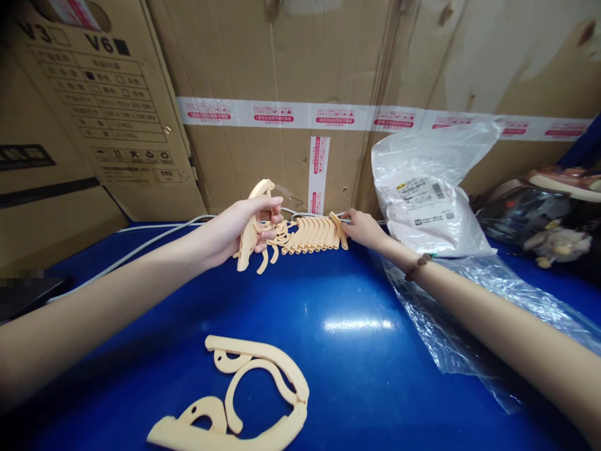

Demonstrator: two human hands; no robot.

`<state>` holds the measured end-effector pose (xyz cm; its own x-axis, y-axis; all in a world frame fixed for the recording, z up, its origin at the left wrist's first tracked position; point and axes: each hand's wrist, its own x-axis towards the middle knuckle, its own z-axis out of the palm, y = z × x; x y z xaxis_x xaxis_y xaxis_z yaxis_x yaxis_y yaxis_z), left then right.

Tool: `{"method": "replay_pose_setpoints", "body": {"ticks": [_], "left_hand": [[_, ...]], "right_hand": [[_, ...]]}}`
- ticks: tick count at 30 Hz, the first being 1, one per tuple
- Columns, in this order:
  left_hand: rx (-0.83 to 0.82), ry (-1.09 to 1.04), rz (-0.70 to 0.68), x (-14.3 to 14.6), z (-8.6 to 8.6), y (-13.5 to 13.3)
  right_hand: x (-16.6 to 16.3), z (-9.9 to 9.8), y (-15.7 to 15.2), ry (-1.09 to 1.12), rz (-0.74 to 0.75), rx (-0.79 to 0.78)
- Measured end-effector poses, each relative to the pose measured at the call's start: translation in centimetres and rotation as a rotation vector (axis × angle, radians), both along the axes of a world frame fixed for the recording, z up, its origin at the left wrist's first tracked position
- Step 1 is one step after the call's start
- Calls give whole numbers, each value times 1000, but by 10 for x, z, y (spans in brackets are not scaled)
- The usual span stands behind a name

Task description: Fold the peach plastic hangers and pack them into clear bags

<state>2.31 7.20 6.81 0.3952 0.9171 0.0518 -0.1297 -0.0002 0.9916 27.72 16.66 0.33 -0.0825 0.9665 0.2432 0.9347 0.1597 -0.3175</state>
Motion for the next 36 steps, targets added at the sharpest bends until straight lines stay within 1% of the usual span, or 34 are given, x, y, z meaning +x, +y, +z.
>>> {"method": "replay_pose_setpoints", "body": {"ticks": [8, 17, 25, 36], "left_hand": [[12, 37, 8, 0, 0, 0], [38, 63, -28, 0, -4, 0], [26, 90, 17, 4, -1, -5], [57, 111, -14, 4, -3, -5]], "right_hand": [[-4, -1, -3, 119, 26, -6], [-3, -4, -2, 216, 79, 10], [-4, 0, -1, 306, 116, -17], [-4, -2, 2, 384, 58, -88]]}}
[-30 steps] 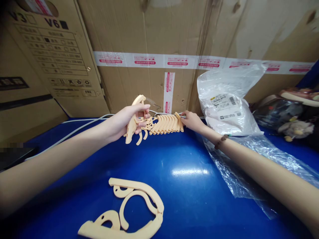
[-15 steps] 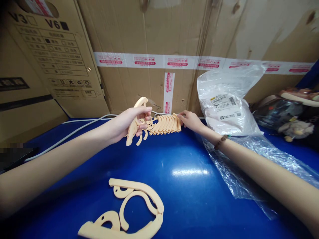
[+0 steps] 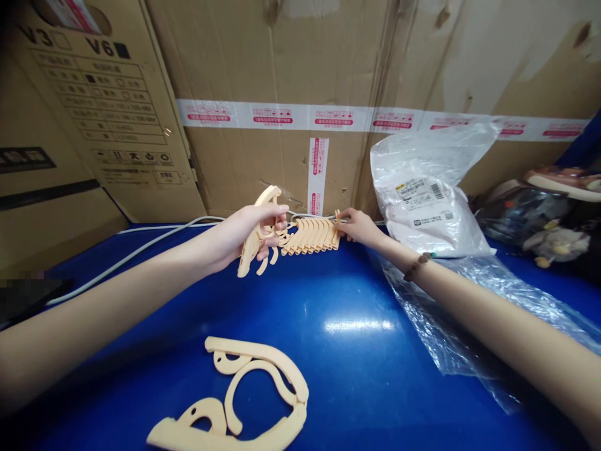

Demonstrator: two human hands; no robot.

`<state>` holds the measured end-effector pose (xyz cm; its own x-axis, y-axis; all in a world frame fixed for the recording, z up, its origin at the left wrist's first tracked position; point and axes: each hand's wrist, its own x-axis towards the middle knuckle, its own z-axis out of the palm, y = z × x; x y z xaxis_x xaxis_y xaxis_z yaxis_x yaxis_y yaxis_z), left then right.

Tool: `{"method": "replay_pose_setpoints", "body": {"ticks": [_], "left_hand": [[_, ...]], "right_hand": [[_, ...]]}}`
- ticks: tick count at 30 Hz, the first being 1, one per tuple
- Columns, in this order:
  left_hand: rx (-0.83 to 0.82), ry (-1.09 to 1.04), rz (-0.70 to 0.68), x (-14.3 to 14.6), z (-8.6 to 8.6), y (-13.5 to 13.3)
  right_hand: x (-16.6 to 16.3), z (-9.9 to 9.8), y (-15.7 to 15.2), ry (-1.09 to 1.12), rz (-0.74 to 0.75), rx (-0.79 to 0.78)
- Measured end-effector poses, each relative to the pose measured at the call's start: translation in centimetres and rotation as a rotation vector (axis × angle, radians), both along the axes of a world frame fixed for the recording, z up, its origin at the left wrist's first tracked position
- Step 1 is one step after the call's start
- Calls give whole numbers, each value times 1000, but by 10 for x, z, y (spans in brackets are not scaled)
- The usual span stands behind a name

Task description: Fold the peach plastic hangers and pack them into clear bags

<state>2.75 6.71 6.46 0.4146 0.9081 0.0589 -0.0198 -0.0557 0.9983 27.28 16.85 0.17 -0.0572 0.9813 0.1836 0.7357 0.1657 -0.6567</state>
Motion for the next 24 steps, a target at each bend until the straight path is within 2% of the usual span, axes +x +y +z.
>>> {"method": "replay_pose_setpoints", "body": {"ticks": [10, 24], "left_hand": [[50, 39, -28, -2, -4, 2], [-2, 124, -24, 3, -2, -5]], "right_hand": [[1, -2, 2, 4, -53, -31], [0, -3, 1, 19, -60, -16]]}}
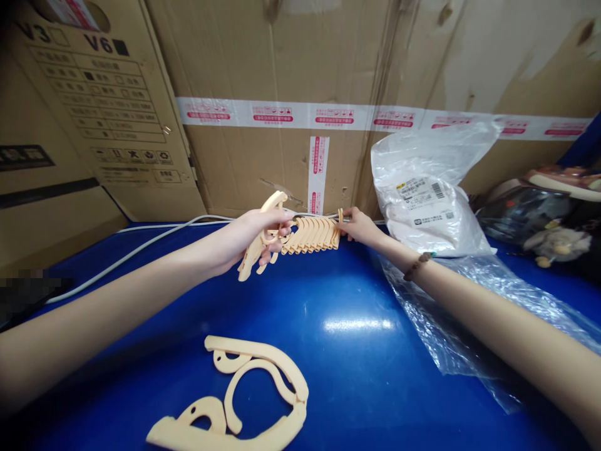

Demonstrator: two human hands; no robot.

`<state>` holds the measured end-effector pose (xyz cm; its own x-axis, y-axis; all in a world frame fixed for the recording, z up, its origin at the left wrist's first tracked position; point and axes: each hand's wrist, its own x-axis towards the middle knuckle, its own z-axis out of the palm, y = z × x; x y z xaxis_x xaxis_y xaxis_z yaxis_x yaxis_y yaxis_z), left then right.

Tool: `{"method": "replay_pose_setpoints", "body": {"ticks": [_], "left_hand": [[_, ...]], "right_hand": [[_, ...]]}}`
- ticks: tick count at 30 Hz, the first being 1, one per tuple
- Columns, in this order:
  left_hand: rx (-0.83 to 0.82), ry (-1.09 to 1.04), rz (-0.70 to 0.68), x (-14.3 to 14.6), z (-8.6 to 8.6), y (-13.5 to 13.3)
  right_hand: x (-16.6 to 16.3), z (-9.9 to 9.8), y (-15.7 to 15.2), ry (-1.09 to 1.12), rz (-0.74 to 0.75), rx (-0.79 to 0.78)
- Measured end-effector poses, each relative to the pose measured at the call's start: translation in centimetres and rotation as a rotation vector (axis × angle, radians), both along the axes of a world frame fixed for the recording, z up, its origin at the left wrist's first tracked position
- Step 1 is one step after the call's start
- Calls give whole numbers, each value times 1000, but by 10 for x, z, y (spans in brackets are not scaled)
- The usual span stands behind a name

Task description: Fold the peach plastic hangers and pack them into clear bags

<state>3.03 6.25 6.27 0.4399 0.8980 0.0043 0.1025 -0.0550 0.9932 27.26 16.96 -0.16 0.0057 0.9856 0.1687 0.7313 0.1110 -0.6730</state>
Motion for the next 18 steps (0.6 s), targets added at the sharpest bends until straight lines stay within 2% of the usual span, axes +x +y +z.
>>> {"method": "replay_pose_setpoints", "body": {"ticks": [4, 8, 12, 18], "left_hand": [[1, 84, 25, 3, 0, -3], [33, 159, 13, 4, -8, -2], [61, 248, 4, 6, -12, -4], [109, 352, -19, 9, -9, -12]], "right_hand": [[0, -4, 1, -6, -6, 26], [1, -5, 2, 14, -18, 29], [-1, -1, 0, 68, -36, 2], [-4, 8, -9, 134, -1, -72]]}}
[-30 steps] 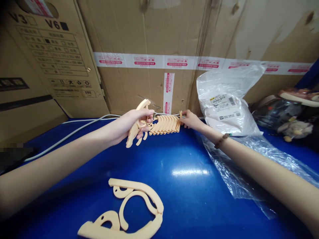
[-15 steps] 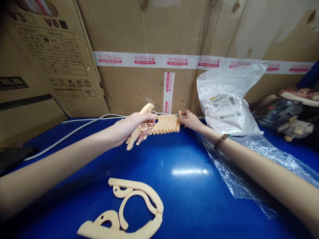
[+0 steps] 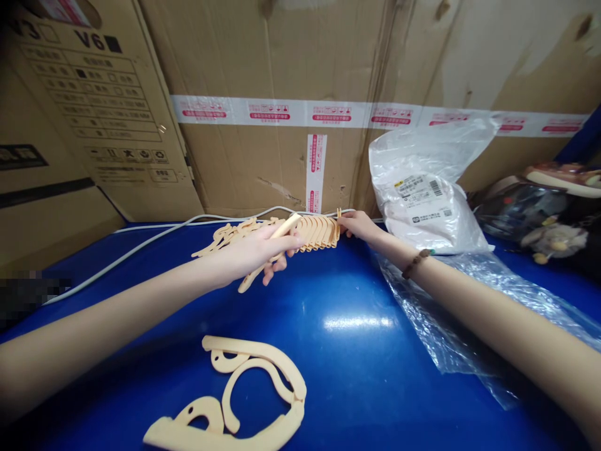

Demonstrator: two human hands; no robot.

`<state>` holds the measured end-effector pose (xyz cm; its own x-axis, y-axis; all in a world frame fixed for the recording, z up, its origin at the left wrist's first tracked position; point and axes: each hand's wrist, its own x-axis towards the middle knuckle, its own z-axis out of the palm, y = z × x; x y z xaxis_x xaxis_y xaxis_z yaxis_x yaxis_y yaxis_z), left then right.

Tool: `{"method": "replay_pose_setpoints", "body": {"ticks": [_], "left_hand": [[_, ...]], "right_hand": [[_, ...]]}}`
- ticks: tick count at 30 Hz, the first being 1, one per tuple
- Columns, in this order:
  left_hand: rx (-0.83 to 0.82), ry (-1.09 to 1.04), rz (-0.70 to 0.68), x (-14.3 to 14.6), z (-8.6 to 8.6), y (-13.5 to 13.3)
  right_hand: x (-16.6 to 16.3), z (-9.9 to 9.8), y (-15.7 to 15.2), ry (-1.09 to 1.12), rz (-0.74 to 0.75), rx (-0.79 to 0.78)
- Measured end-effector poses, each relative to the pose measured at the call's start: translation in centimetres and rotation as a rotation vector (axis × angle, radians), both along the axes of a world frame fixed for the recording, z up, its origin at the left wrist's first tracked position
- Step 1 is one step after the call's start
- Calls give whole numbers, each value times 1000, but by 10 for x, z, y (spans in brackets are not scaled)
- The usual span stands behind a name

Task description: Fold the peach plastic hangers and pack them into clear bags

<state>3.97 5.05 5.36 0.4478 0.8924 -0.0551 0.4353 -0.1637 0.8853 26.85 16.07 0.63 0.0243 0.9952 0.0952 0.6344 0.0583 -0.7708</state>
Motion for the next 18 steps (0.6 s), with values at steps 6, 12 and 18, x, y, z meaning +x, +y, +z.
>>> {"method": "replay_pose_setpoints", "body": {"ticks": [6, 12, 18], "left_hand": [[29, -1, -86, 2, -6, 3], [80, 48, -116, 2, -6, -1], [81, 63, -119, 3, 0, -8]], "right_hand": [[-2, 2, -5, 4, 16, -9], [-1, -4, 4, -29, 13, 51], [2, -7, 7, -58, 33, 87]]}}
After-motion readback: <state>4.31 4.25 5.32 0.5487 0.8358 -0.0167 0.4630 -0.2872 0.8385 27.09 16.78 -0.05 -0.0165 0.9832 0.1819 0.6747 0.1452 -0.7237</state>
